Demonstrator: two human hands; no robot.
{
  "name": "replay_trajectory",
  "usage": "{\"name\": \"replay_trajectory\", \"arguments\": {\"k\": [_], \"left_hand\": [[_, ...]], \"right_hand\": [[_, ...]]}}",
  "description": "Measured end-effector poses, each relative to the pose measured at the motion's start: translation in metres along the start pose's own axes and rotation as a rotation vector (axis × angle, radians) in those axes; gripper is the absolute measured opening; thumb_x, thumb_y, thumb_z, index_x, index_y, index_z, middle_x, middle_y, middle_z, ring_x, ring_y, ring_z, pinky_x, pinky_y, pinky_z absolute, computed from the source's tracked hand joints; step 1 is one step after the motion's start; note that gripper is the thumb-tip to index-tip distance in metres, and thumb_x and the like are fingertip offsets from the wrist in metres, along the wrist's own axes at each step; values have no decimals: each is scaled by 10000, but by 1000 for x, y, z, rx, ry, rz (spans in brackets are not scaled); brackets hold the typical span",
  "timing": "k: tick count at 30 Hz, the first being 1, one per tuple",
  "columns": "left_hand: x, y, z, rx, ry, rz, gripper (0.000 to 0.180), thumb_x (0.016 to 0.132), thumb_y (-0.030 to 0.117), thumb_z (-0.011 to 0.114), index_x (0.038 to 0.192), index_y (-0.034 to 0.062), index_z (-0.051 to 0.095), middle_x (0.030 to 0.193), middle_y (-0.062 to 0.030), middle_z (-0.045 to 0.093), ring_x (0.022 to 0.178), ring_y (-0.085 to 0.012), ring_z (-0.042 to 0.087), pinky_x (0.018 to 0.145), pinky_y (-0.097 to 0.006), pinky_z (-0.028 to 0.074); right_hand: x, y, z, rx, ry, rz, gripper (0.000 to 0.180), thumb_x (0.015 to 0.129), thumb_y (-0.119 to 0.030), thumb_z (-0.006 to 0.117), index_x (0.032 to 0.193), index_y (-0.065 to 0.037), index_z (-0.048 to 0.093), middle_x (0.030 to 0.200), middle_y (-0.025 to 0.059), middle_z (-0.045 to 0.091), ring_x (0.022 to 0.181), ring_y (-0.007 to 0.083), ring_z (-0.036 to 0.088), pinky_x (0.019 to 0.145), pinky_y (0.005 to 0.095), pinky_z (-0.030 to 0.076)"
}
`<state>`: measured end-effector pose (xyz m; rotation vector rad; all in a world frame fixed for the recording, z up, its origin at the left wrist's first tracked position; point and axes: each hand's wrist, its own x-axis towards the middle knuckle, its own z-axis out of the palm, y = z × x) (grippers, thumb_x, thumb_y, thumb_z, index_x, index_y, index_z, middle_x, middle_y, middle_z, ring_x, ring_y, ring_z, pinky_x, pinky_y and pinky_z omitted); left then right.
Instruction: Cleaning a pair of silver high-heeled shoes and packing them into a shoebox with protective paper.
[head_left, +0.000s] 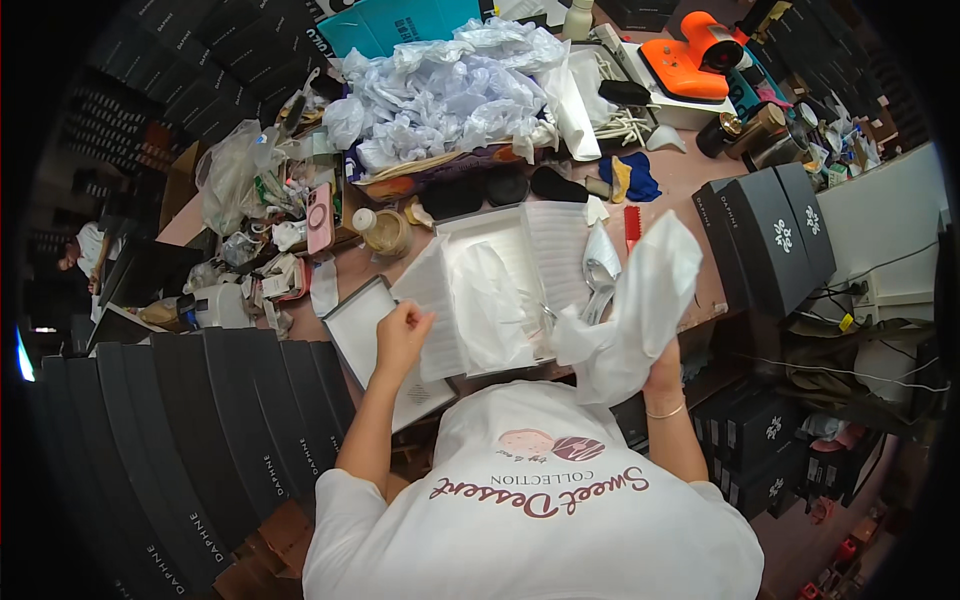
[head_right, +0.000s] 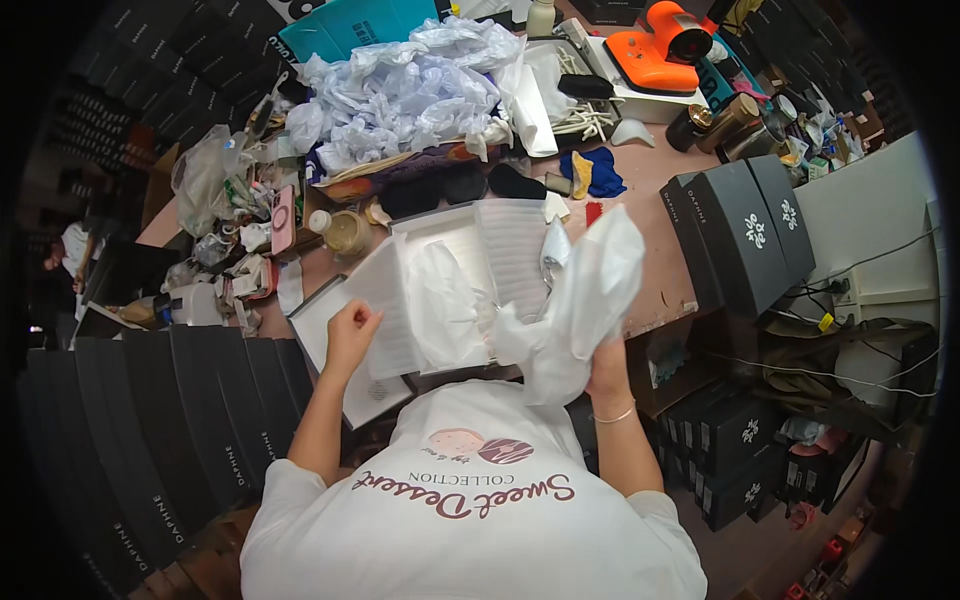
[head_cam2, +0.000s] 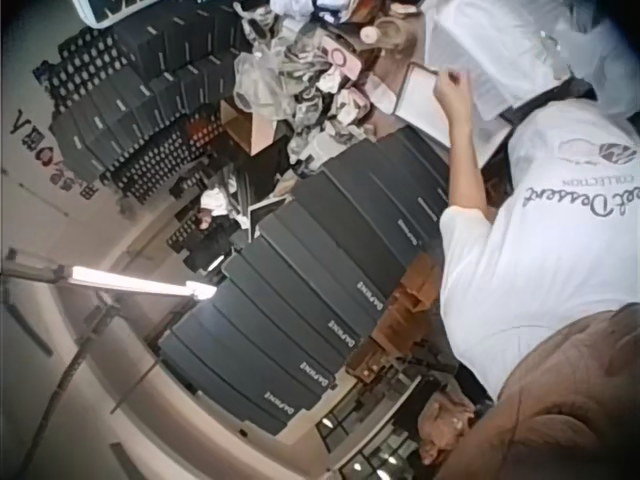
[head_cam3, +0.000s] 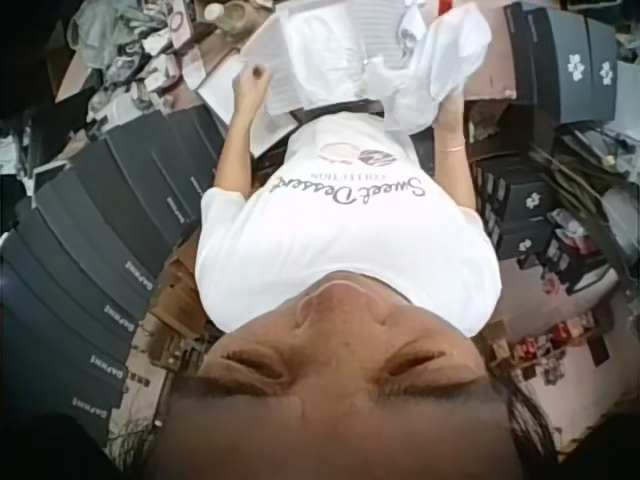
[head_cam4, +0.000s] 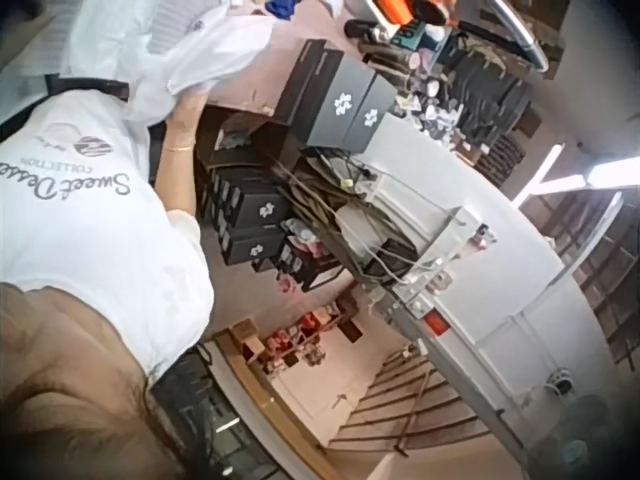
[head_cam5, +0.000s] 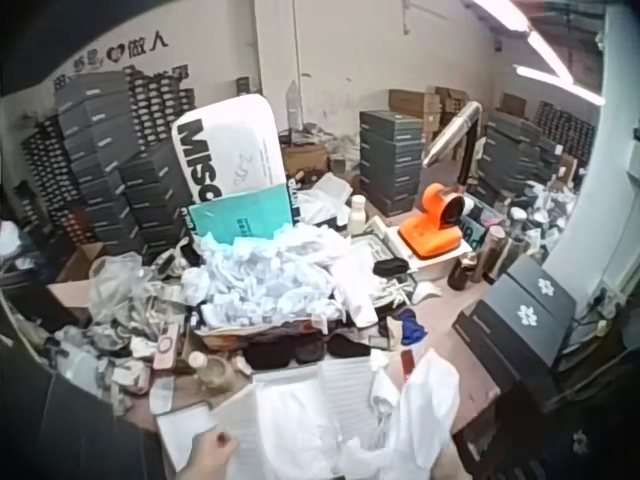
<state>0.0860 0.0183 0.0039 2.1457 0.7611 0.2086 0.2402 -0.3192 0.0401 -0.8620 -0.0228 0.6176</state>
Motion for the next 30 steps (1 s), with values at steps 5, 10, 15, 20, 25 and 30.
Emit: {"name": "replay_trajectory", "arguments": {"k": [5,10,15,20,25,30], "left_hand": [[-48,-129,10,-482,296,-361,82,824,41,640,834,46,559,680,49,501,593,-25,444,525,-186,368],[-55,-94,17,-665,357,-389,66,847,22,606,913,26,597,740,54,507,617,-16,441,532,-168,341],[-69,-98,15,-626,300,-372,140,862,9,575,991,13,629,819,37,561,666,-12,456,571,-155,341],[-55,-78,4,-612,249,-299,227,850,-38,539,1055,-9,629,894,4,592,681,-9,464,590,-154,359],[-65,-73,0,-616,234,-302,262,844,-47,513,1081,-28,622,1005,-27,567,599,-17,434,526,-173,383],[-66,-51,1,-721,187,-256,492,792,-91,464,1273,3,507,1041,-28,569,570,-12,429,492,-166,372]], "right_hand": [[57,84,70,-351,-337,445,530,840,-264,676,1258,-3,482,1193,83,558,1062,186,560,876,330,475],[97,185,44,-1762,-647,203,520,784,-336,695,1114,43,561,1185,222,540,1010,349,571,842,394,482],[104,169,47,-1782,-544,-323,433,827,-266,640,1131,32,560,1118,252,528,1002,389,570,805,409,497],[125,173,33,-1984,-644,-73,187,792,-109,595,950,-8,588,929,177,587,787,327,626,651,438,517],[152,29,95,-1518,-38,-760,98,754,-39,584,819,22,542,843,155,560,875,319,548,817,424,421],[102,-55,138,-1783,-369,-598,308,773,-58,619,1060,-1,523,907,143,594,700,338,607,611,400,489]]}}
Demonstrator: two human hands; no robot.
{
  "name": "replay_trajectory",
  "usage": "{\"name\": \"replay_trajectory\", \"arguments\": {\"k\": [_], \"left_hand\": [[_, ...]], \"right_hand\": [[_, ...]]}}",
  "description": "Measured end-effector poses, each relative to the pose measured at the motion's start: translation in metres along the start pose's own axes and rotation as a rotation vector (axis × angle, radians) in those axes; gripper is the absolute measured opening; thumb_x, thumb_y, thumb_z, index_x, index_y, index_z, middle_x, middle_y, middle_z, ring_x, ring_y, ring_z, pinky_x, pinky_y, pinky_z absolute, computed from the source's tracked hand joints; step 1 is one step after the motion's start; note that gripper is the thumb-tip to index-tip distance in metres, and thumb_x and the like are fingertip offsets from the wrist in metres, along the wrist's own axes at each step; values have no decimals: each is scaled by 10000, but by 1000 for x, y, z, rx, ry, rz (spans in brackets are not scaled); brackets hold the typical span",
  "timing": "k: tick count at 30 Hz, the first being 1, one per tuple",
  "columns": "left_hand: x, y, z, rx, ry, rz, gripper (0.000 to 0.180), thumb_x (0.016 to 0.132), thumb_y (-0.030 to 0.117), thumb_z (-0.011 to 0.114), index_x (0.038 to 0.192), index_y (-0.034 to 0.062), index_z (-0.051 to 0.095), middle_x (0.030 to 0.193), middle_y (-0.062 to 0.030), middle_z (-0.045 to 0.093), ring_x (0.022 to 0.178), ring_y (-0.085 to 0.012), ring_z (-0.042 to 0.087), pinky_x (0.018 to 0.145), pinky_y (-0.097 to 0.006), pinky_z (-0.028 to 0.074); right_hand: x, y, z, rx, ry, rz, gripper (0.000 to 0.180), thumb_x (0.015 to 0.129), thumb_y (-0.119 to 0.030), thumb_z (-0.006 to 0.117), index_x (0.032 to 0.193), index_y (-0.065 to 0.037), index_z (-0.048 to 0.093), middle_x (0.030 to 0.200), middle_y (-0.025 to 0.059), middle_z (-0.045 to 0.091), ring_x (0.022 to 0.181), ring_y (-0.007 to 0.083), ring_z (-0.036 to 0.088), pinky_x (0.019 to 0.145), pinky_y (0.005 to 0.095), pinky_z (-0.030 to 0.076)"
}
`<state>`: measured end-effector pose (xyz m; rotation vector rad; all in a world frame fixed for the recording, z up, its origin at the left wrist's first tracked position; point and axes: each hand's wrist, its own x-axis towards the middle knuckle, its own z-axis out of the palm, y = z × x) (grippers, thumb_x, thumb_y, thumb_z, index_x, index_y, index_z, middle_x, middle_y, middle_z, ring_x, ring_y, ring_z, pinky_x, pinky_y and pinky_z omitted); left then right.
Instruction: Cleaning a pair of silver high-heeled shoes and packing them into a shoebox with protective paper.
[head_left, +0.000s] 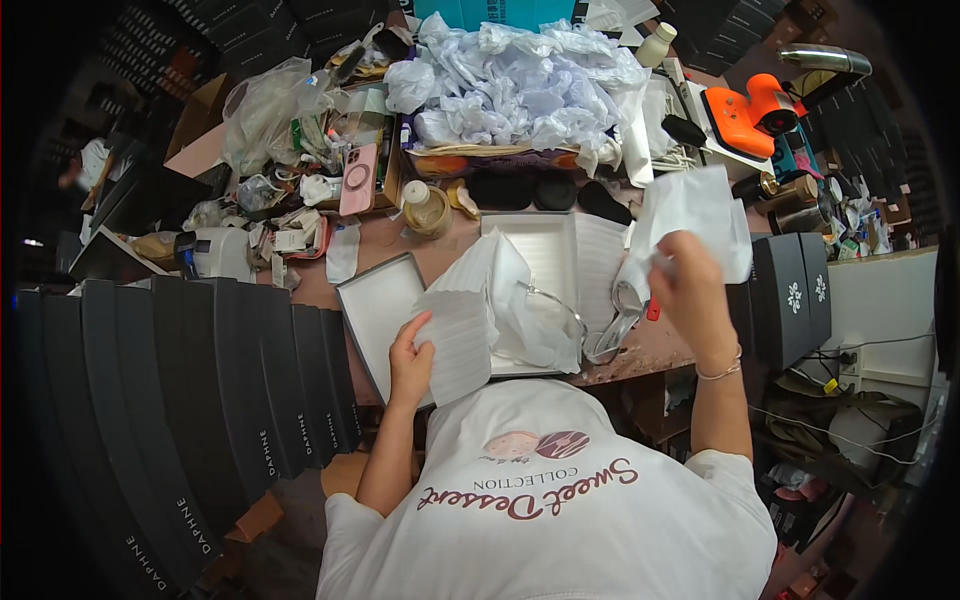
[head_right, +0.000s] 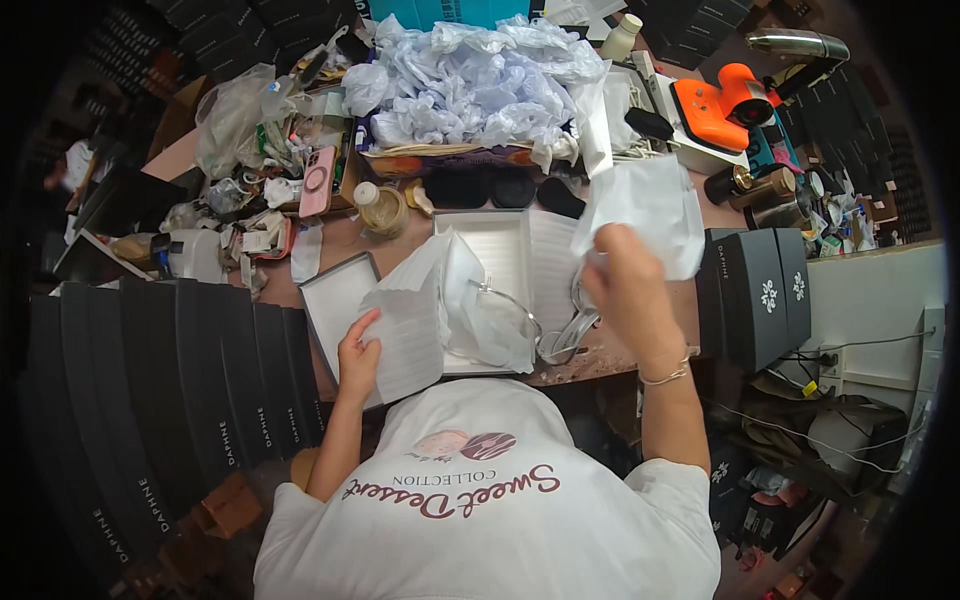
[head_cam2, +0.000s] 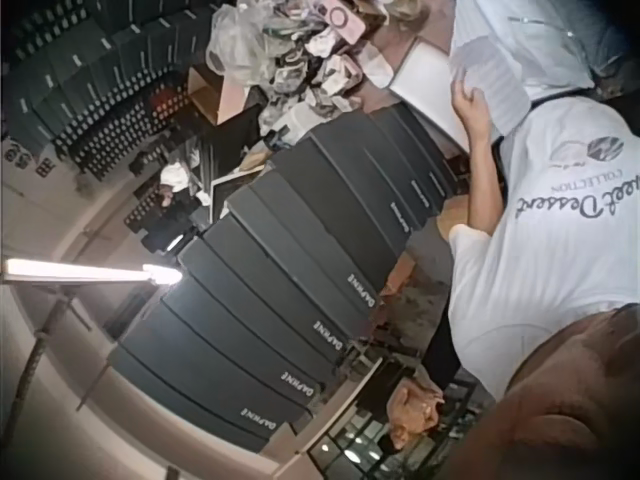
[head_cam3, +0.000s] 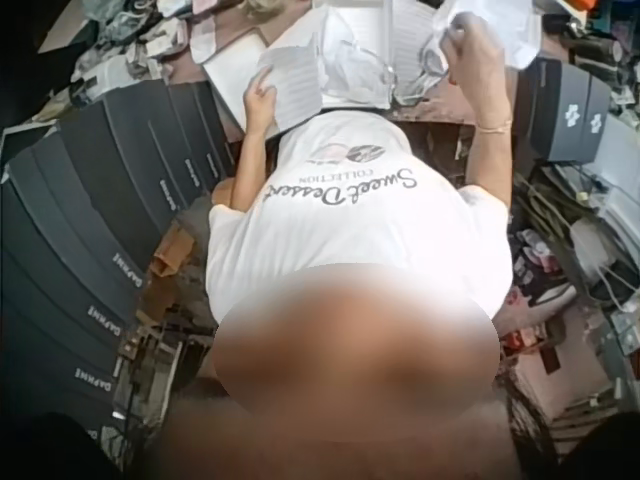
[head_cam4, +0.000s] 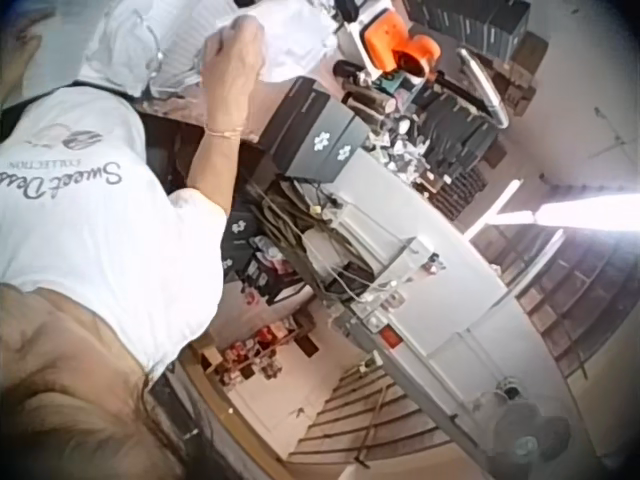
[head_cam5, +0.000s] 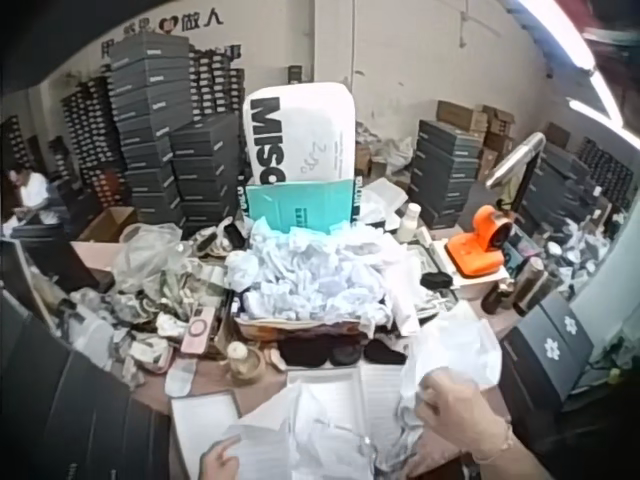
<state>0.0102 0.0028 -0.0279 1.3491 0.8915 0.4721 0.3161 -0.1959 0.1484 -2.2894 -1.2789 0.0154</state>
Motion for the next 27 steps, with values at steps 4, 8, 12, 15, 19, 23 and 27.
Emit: {"name": "replay_trajectory", "arguments": {"k": [4,8,12,15,19,23,27], "left_hand": [[3,41,23,42,-105,23,699,743,-106,434,1420,36,333,1159,-65,549,525,-10,415,442,-168,352],[5,55,27,-53,-128,33,741,740,-107,431,1447,23,252,1250,-106,522,522,-7,423,429,-172,345],[-11,75,27,-130,-83,137,721,738,-120,423,1433,12,283,1372,-116,432,629,10,464,491,-144,375],[-16,81,46,-141,-167,100,716,737,-126,421,1428,12,296,1428,-104,383,679,21,481,527,-134,392],[-8,89,57,-87,-224,158,720,739,-143,406,1433,5,282,1323,-74,482,611,10,451,498,-142,368],[-4,71,35,-13,-194,109,725,732,-143,409,1431,19,301,1289,-52,503,569,23,396,475,-140,338],[-2,58,7,60,-99,71,722,734,-146,402,1430,23,306,1266,-48,515,541,20,369,459,-144,320]], "right_hand": [[-62,-18,149,-54,-698,16,647,764,-238,701,1288,-19,391,895,198,616,754,370,629,658,444,501],[-80,-4,236,35,-638,122,382,782,-276,667,977,30,546,795,209,641,739,366,636,665,453,505],[-72,-5,226,102,-612,166,284,806,-265,616,856,14,603,801,229,646,751,360,644,702,448,511],[-71,-10,257,107,-601,182,313,792,-280,643,891,14,597,839,226,648,785,359,641,719,451,507],[-61,-2,212,130,-666,182,466,735,-316,730,1026,17,583,911,225,644,854,366,627,746,451,488],[-94,37,132,111,-652,107,428,734,-201,708,1114,-28,610,887,176,660,837,331,638,724,423,496],[-115,36,93,146,-590,328,328,761,-185,673,1055,-52,614,849,165,661,794,324,644,699,423,505]]}}
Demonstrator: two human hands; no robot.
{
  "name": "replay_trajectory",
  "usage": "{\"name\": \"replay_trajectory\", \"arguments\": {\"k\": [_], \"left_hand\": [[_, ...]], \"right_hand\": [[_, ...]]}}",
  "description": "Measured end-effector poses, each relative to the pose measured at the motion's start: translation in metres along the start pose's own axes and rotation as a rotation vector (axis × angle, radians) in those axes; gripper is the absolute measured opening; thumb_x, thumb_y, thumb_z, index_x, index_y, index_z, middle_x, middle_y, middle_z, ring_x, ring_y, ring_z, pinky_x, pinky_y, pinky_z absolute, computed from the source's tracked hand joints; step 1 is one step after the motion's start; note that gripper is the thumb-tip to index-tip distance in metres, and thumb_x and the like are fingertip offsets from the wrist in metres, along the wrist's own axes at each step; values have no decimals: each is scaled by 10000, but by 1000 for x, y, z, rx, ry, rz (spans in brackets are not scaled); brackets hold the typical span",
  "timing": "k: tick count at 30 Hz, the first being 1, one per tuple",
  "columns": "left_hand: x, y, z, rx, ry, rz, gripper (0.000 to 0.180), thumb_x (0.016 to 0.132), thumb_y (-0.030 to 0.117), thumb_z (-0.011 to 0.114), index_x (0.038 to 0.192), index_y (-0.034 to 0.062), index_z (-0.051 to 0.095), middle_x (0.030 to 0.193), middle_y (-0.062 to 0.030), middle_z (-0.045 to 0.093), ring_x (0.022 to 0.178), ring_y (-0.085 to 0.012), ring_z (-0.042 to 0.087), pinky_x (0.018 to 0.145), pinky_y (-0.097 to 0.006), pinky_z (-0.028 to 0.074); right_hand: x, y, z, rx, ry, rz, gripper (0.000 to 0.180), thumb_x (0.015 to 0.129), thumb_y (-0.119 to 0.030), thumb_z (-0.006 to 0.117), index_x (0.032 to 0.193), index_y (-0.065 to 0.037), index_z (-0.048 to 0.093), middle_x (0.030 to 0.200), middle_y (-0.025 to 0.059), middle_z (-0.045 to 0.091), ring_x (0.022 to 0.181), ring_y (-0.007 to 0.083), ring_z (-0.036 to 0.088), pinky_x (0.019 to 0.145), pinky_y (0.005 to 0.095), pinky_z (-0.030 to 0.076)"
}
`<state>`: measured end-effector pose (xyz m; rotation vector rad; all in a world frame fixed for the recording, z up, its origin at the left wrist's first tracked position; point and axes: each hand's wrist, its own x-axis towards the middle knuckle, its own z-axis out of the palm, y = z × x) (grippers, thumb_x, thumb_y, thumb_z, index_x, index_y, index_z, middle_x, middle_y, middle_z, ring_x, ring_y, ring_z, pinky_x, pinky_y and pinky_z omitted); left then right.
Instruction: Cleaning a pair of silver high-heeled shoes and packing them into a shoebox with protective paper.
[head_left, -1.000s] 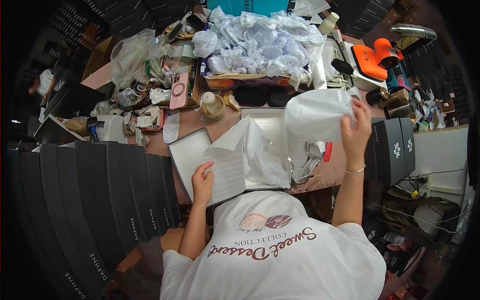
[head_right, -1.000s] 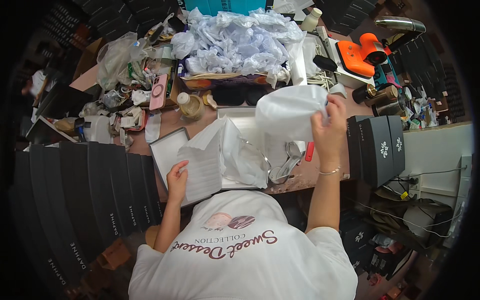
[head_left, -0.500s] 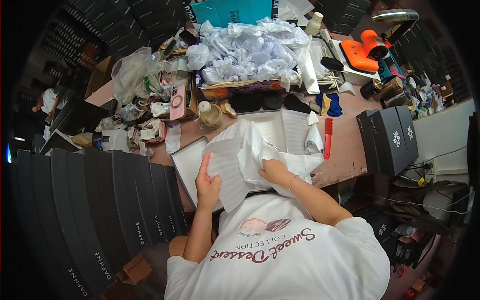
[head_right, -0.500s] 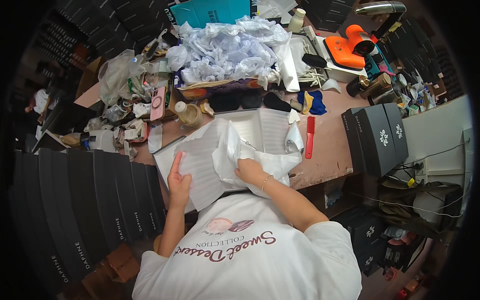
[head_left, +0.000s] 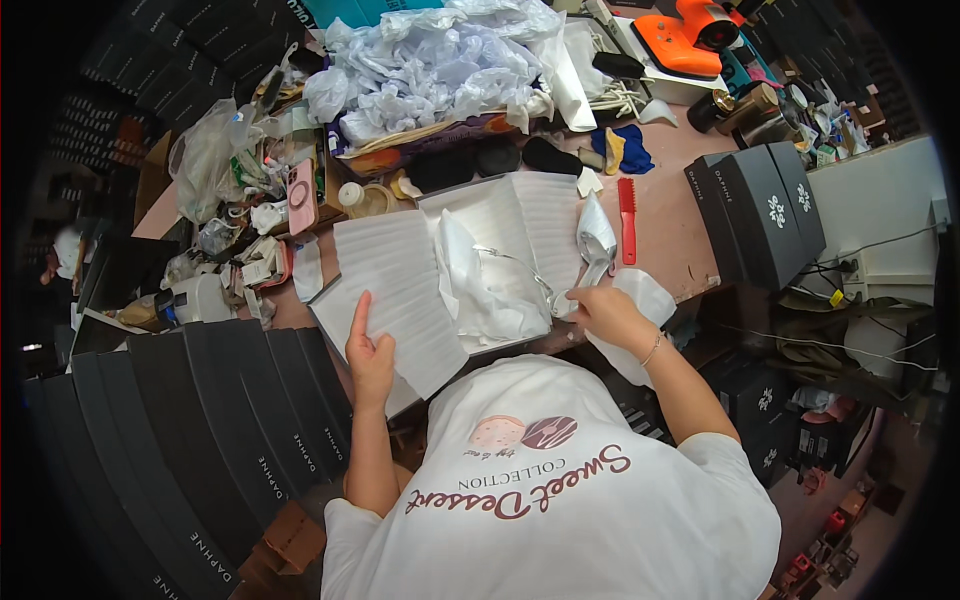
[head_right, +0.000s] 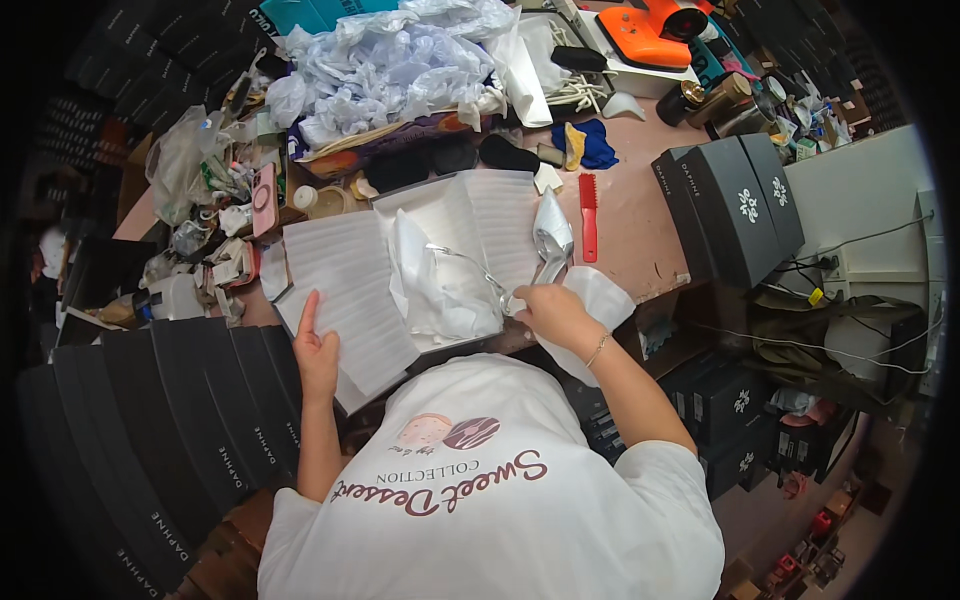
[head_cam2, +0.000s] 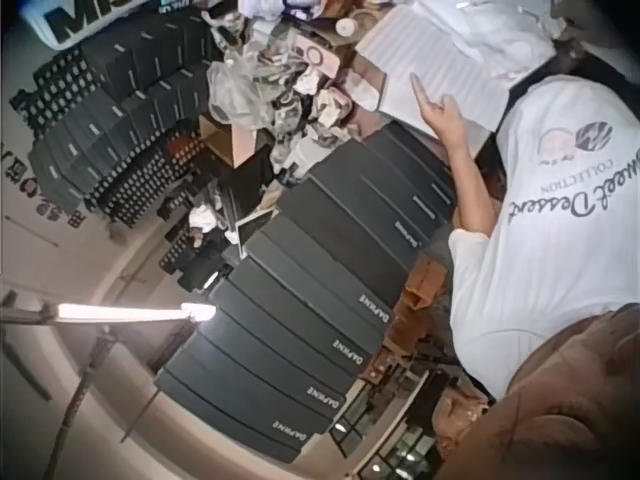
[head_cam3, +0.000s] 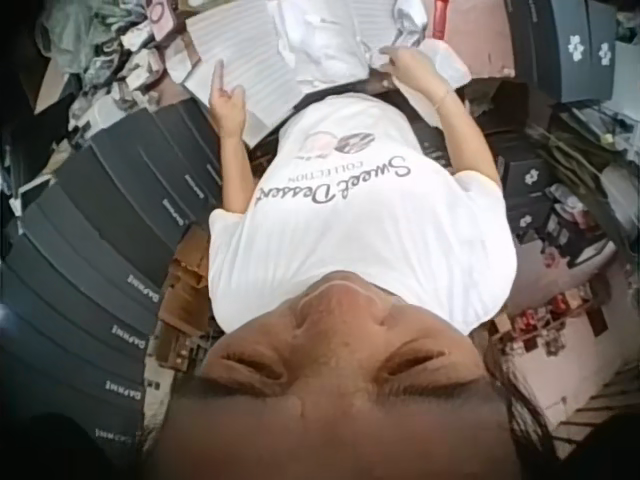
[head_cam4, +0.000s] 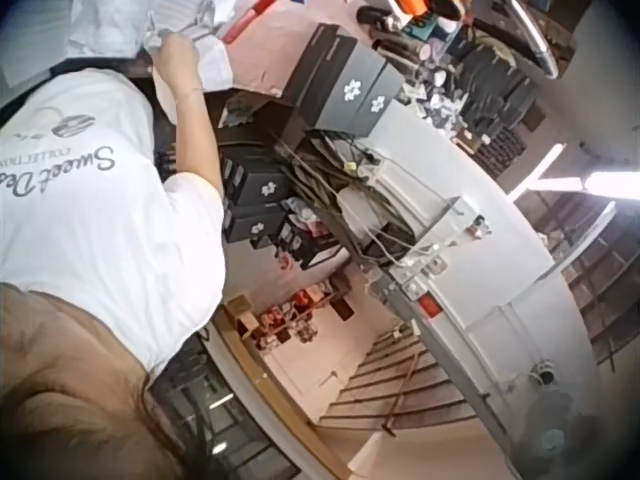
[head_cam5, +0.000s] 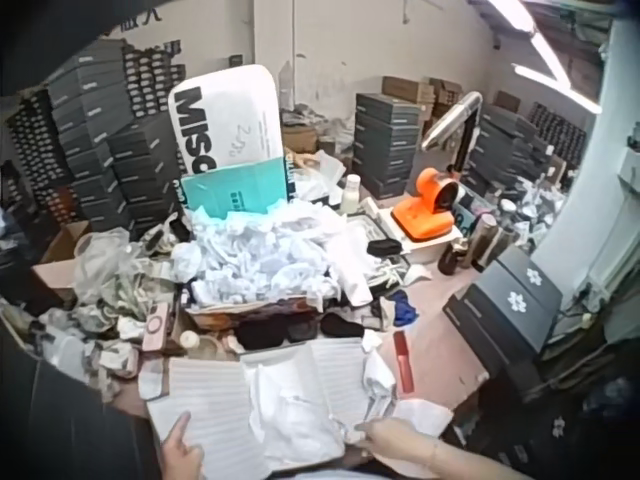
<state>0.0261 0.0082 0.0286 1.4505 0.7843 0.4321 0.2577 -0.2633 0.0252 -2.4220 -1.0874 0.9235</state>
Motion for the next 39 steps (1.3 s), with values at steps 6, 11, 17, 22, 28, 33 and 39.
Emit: {"name": "replay_trajectory", "arguments": {"k": [6,11,17,22,28,33,39], "left_hand": [[5,-3,7,-7,21,-6,701,743,-143,404,1420,16,320,1342,-77,472,544,19,385,457,-144,323],[17,-5,1,40,59,24,684,746,-134,412,1410,7,335,1350,-91,474,541,17,387,457,-145,324],[15,-18,-19,83,76,-53,645,749,-92,452,1384,6,388,1259,-75,549,527,16,367,458,-158,330],[18,-30,-27,145,90,-21,635,745,-71,467,1372,16,414,1184,-52,586,521,8,371,457,-167,335],[24,-25,-31,171,65,-34,626,749,-68,465,1368,14,422,981,-16,603,503,4,352,439,-178,314],[23,-40,-42,106,113,-23,617,753,-81,460,1362,9,426,964,-14,598,504,3,350,433,-177,304],[21,-36,-45,10,117,-107,614,754,-96,454,1358,6,428,1009,-21,605,513,8,358,434,-177,309]], "right_hand": [[65,-58,88,-23,71,-51,348,763,-277,697,950,2,604,883,195,654,810,354,638,688,425,508],[106,-21,117,83,80,-87,369,752,-332,699,869,10,625,857,211,651,785,341,645,697,409,508],[58,8,17,927,-47,-70,248,840,-132,643,1028,29,651,881,-5,645,775,57,551,690,235,461],[17,67,-25,1152,302,-145,301,815,-31,626,1109,30,608,1048,48,645,938,119,598,836,266,480],[21,120,9,1239,396,-98,468,798,-7,642,1247,19,509,1222,93,560,1068,172,554,904,323,465],[30,21,13,1171,128,-167,311,824,-59,653,1125,5,611,1052,44,642,933,158,600,834,306,489],[49,-32,35,673,55,-70,241,822,-152,662,938,58,637,850,94,679,789,174,632,720,298,494]]}}
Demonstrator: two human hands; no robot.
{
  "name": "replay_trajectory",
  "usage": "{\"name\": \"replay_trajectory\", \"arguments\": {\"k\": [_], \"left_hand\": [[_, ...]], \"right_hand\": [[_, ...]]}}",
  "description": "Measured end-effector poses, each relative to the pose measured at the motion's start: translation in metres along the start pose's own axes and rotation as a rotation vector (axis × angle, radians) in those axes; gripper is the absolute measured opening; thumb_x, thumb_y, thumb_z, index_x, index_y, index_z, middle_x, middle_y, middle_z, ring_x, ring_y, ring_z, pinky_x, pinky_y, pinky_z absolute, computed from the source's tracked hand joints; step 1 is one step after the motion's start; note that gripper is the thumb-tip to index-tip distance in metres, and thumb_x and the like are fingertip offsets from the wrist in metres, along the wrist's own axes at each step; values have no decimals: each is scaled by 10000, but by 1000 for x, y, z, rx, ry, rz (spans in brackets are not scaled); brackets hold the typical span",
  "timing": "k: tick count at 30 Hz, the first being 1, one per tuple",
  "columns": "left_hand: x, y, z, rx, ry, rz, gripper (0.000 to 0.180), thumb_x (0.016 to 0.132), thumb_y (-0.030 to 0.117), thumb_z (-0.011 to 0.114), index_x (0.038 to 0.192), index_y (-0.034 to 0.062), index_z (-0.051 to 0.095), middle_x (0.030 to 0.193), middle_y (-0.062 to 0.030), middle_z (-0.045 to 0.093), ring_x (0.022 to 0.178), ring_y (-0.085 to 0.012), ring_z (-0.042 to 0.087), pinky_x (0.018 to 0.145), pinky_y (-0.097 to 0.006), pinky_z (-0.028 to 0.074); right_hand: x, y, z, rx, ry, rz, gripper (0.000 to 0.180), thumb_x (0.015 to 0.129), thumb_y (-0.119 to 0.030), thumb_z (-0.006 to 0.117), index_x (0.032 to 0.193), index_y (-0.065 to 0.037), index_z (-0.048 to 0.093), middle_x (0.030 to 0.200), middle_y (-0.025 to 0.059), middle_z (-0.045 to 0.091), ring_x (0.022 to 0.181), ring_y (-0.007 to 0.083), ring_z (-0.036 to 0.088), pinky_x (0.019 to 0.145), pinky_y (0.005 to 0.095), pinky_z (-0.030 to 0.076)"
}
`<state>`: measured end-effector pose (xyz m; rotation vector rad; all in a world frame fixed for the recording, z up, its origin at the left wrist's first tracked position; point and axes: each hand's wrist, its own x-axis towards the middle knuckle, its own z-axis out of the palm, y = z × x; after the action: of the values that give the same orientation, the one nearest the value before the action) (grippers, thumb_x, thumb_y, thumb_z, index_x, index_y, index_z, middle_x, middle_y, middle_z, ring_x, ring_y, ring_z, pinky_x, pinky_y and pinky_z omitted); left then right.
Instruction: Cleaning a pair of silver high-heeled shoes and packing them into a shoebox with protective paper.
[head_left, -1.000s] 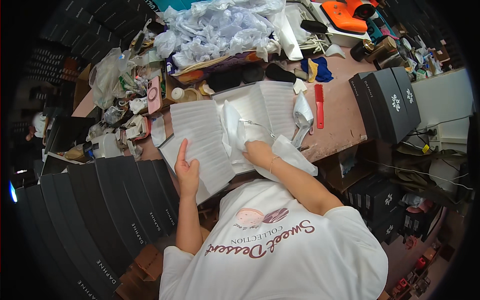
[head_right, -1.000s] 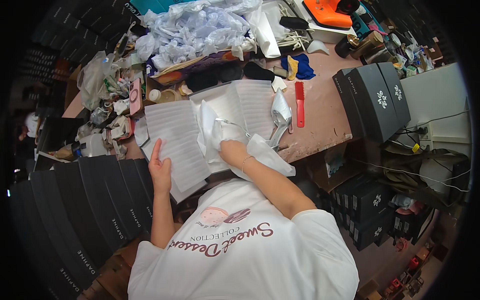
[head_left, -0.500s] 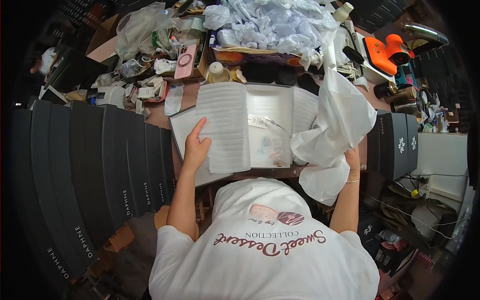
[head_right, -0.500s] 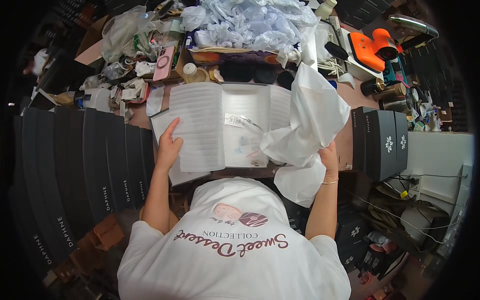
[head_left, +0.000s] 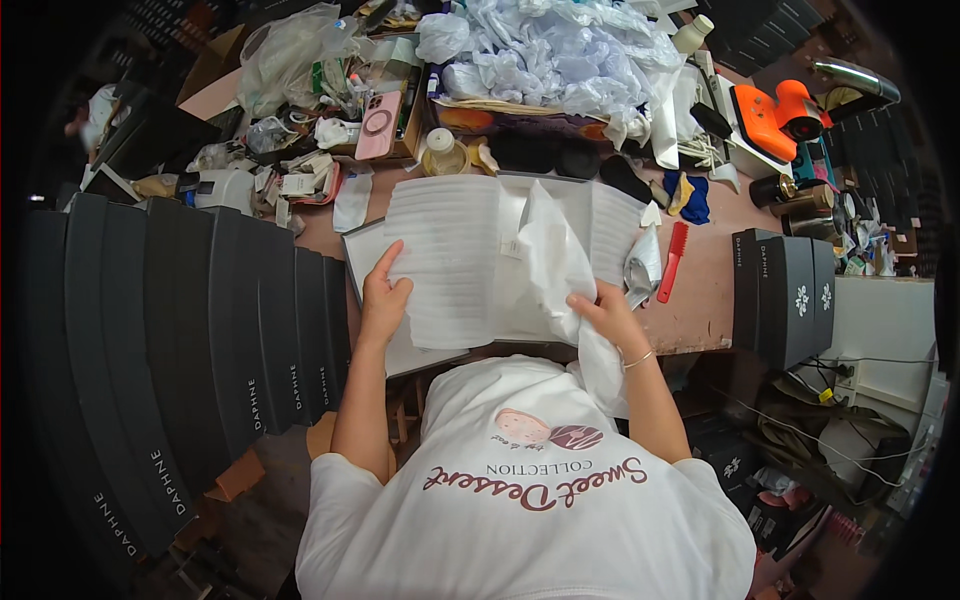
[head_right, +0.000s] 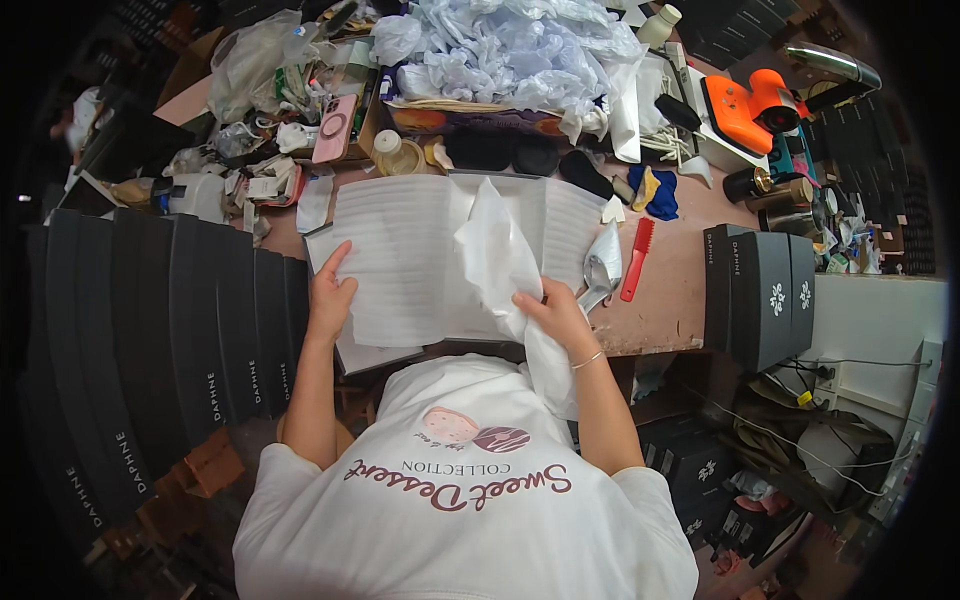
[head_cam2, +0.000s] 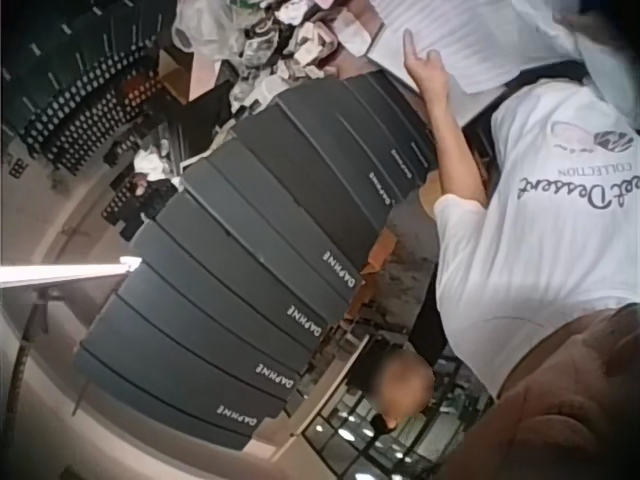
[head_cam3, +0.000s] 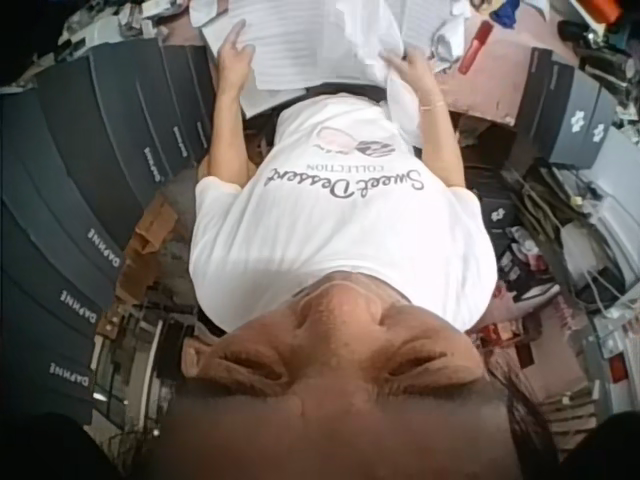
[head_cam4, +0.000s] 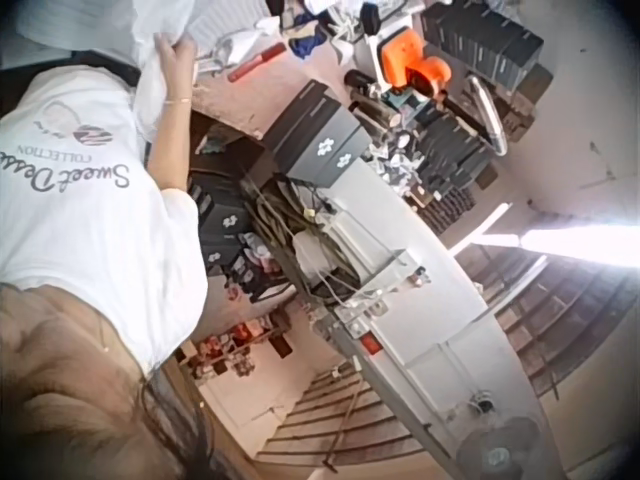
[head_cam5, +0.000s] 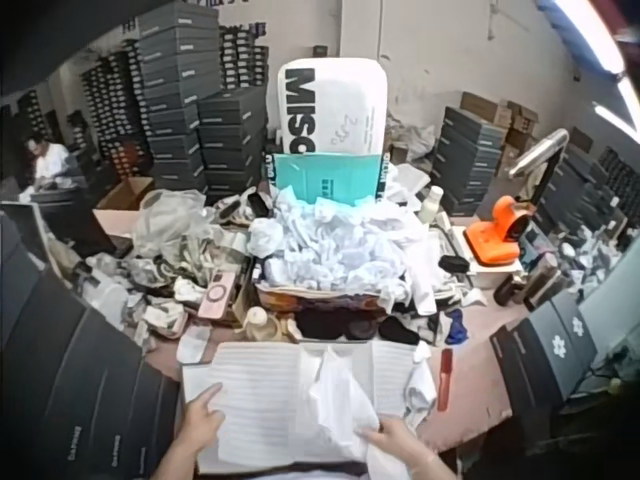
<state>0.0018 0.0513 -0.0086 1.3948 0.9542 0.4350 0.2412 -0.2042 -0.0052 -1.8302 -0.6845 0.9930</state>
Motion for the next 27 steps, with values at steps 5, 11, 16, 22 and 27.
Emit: {"name": "replay_trajectory", "arguments": {"k": [5,11,16,22,27], "left_hand": [[5,-5,10,-64,35,53,604,756,-91,460,1352,2,435,1056,-29,610,517,9,369,440,-169,316],[-3,-5,12,-56,48,30,597,756,-105,456,1345,-10,440,1137,-59,600,535,-3,410,457,-168,346],[-13,-20,13,-17,53,-68,585,763,-107,452,1342,-17,440,1185,-81,585,550,-5,423,467,-166,354],[-15,-41,11,-44,66,-145,568,766,-99,458,1329,-23,451,1181,-91,589,559,-18,439,479,-178,372],[-9,-45,11,44,97,-74,539,764,-43,504,1301,4,497,998,-71,636,554,-37,451,494,-210,398]], "right_hand": [[34,26,31,-672,-392,-125,301,778,-231,679,916,31,631,815,214,645,765,349,626,716,401,479],[96,43,34,-541,-197,-147,211,803,-125,602,964,5,646,879,210,660,818,352,632,726,402,490],[142,74,44,-795,2,-120,139,797,-48,533,896,-1,618,852,228,614,802,398,608,704,437,488],[127,44,52,-793,-77,-80,191,786,-49,560,975,-29,542,921,193,581,814,378,610,731,431,515],[134,54,61,-914,-191,-1,305,758,-28,590,1044,-14,489,1029,190,533,833,359,618,722,425,518]]}}
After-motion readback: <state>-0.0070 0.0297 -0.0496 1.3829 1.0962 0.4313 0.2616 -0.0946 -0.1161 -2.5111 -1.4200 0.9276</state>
